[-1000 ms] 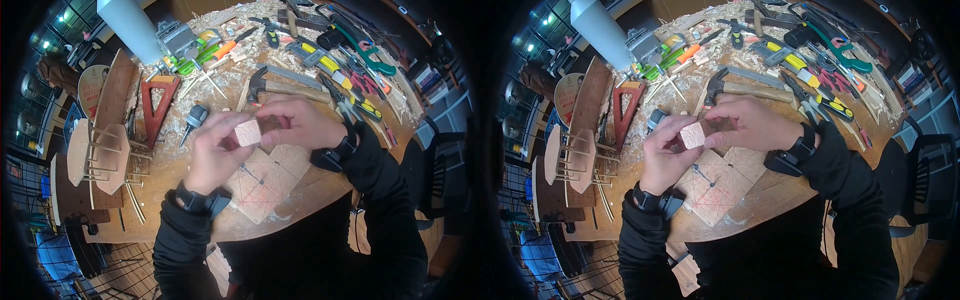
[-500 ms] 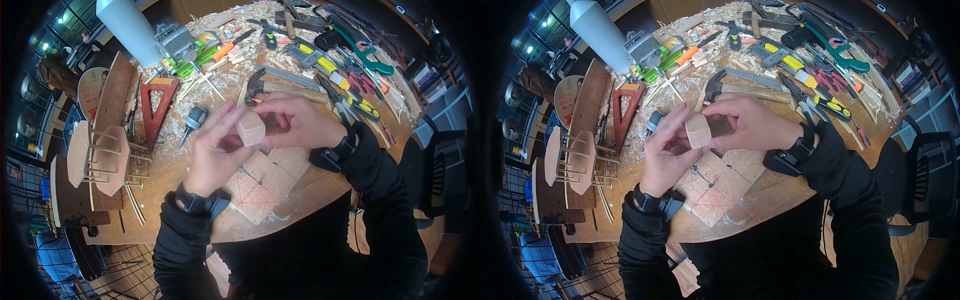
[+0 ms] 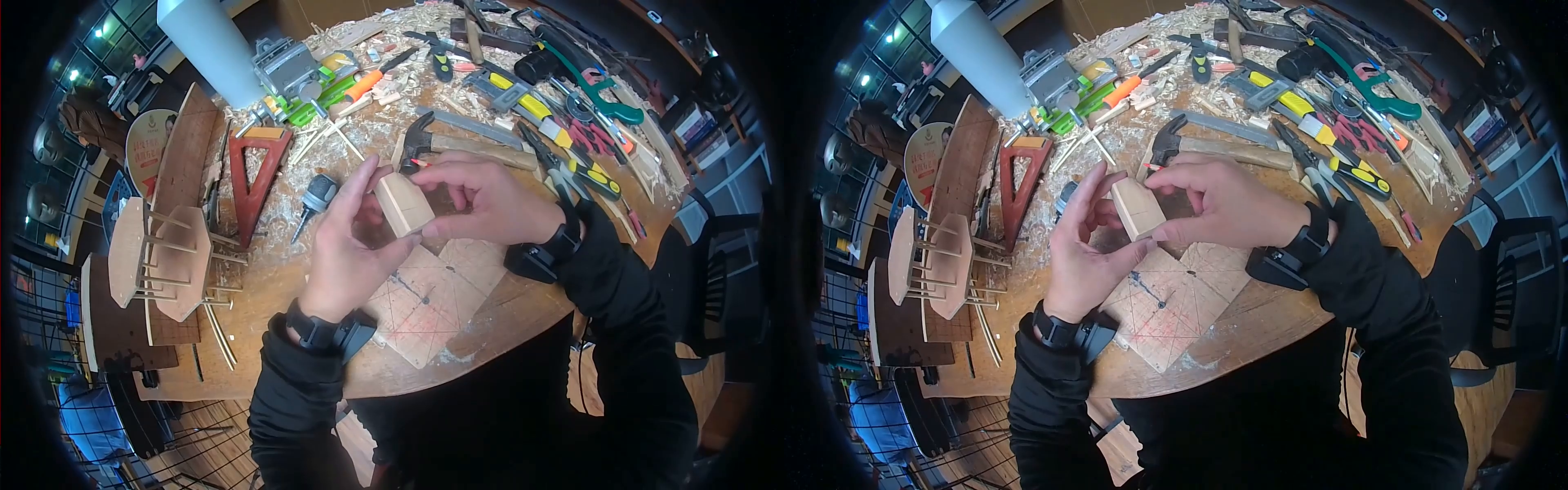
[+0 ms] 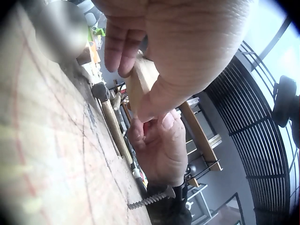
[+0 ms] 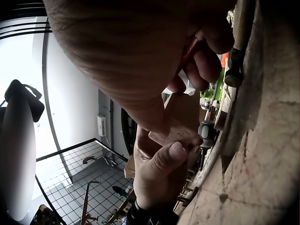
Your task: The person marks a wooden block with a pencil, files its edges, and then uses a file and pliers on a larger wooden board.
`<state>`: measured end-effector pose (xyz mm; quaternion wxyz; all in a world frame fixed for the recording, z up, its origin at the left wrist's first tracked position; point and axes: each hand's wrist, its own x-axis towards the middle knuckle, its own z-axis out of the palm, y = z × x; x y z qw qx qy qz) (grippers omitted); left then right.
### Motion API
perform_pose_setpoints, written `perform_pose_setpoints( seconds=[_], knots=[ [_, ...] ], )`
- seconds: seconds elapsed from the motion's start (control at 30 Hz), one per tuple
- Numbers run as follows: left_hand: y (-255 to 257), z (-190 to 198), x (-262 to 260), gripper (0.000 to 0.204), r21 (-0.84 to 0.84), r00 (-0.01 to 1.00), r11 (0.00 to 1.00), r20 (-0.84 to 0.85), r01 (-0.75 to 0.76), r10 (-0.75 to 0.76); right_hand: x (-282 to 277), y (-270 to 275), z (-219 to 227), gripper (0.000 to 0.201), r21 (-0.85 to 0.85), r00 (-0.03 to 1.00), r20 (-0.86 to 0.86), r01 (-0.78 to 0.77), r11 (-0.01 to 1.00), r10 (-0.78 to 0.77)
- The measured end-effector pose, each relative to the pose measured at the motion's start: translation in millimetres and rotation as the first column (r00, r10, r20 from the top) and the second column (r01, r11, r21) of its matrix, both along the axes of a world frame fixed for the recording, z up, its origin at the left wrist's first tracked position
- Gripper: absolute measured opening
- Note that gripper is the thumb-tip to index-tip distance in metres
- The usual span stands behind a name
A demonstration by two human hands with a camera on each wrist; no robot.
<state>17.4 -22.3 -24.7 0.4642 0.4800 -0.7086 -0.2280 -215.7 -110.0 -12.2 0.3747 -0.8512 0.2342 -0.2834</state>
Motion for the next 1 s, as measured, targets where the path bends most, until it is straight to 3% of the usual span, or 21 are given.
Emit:
perform_pose_setpoints(
  seconds=[0.17,0.23,0.33,0.4,0.5,0.67,0.73,0.8,0.87,1.0],
  knots=[
    [0.7,0.5,-3.4,0.099,0.041,0.997,0.999,-0.078,0.025,-0.022,0.4,1.6,-1.5,0.056,0.007,0.999,0.044,0.009,1.0,-0.009],
    [-0.1,-0.6,-4.0,0.094,0.067,0.991,0.997,-0.134,0.037,-0.028,0.0,0.9,-3.4,0.057,0.137,0.997,0.055,0.037,0.99,-0.045],
    [0.3,-4.1,-2.4,0.091,0.103,0.982,0.993,-0.188,0.054,-0.034,0.5,0.6,-5.4,0.06,0.202,0.992,0.089,0.067,0.977,-0.087],
    [-0.3,-2.9,1.8,0.102,0.139,0.996,0.988,-0.056,0.074,-0.066,-0.8,1.4,-2.9,0.058,0.173,0.993,0.068,0.083,0.981,-0.096],
    [-1.1,-4.1,2.7,0.096,0.136,0.997,0.988,0.012,0.076,-0.078,-2.2,-0.6,-3.1,0.052,0.135,0.995,0.05,0.081,0.988,-0.088],
    [-1.9,-5.1,5.8,0.088,0.146,0.995,0.985,0.027,0.093,-0.098,-1.4,-2.5,-2.4,0.034,0.206,0.992,0.045,0.11,0.972,-0.121],
    [-2.9,-6.3,6.4,0.086,0.167,0.995,0.981,0.014,0.097,-0.101,-2.4,-7.1,-8.8,0.022,0.352,0.988,0.09,0.085,0.932,-0.124],
    [-4.5,-8.7,6.9,0.083,0.14,0.994,0.984,0.02,0.106,-0.11,-0.8,-11.4,-13.5,0.018,0.272,0.989,0.085,0.097,0.957,-0.124],
    [-2.5,-4.7,5.9,0.083,0.158,0.994,0.982,0.026,0.1,-0.106,0.8,-11.8,-14.8,0.017,0.19,0.989,0.079,0.108,0.976,-0.125],
    [-1.1,-1.6,3.1,0.084,0.191,0.995,0.977,-0.005,0.096,-0.097,2.1,-9.7,-13.8,0.028,0.314,0.988,0.126,0.041,0.949,-0.084]
  ],
)
